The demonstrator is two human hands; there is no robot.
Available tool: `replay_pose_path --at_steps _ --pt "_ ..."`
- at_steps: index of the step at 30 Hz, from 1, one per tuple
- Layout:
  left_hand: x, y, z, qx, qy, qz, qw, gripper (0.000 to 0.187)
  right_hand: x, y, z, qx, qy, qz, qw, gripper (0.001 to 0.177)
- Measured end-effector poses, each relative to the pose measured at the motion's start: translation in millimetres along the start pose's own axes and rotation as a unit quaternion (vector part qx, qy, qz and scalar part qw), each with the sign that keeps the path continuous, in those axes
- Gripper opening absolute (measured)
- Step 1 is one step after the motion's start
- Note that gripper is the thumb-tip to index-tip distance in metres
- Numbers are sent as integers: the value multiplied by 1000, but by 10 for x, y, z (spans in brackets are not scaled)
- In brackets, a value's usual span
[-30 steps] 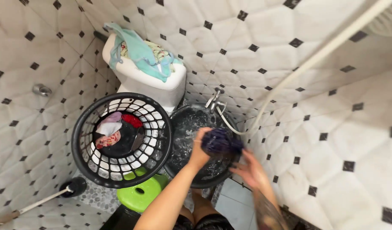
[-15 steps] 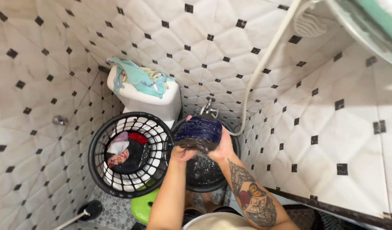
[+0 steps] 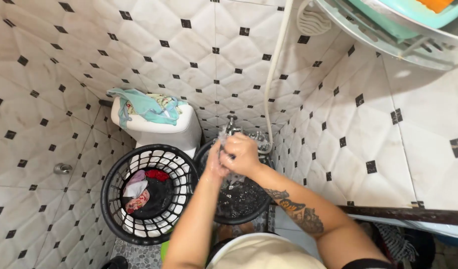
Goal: Rinsing clothes in a basin and transferring them to a spin dryer in a bathroom.
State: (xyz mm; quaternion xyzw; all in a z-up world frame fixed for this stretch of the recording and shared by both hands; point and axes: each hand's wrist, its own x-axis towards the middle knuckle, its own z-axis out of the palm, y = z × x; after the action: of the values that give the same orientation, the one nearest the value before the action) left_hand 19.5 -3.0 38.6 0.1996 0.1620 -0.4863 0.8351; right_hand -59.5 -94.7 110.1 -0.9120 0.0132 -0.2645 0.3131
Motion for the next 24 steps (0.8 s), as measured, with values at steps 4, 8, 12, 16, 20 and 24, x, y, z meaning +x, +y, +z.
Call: replay_pose_path --at_steps 4,8,12,16,20,24 --pt "-76 128 21 151 30 -130 979 34 -67 -391 -203 -49 -33 -228 972 18" --pt "-1 132 -306 395 -22 -214 893 24 -274 -590 -201 -18 -72 -301 951 20" --pt "161 -13 -1022 463 -50 -311 828 20 -531 -637 -106 37 -128 -314 940 23" --pt "30 110 -659 476 -104 -301 820 13 -411 -593 -240 76 -132 -343 927 20" --pt "-212 427 22 420 24 -207 883 34 -533 -320 -233 98 -6 -168 981 30" --pt "-357 529 233 373 2 98 923 53 -929 -120 -240 610 91 374 692 36"
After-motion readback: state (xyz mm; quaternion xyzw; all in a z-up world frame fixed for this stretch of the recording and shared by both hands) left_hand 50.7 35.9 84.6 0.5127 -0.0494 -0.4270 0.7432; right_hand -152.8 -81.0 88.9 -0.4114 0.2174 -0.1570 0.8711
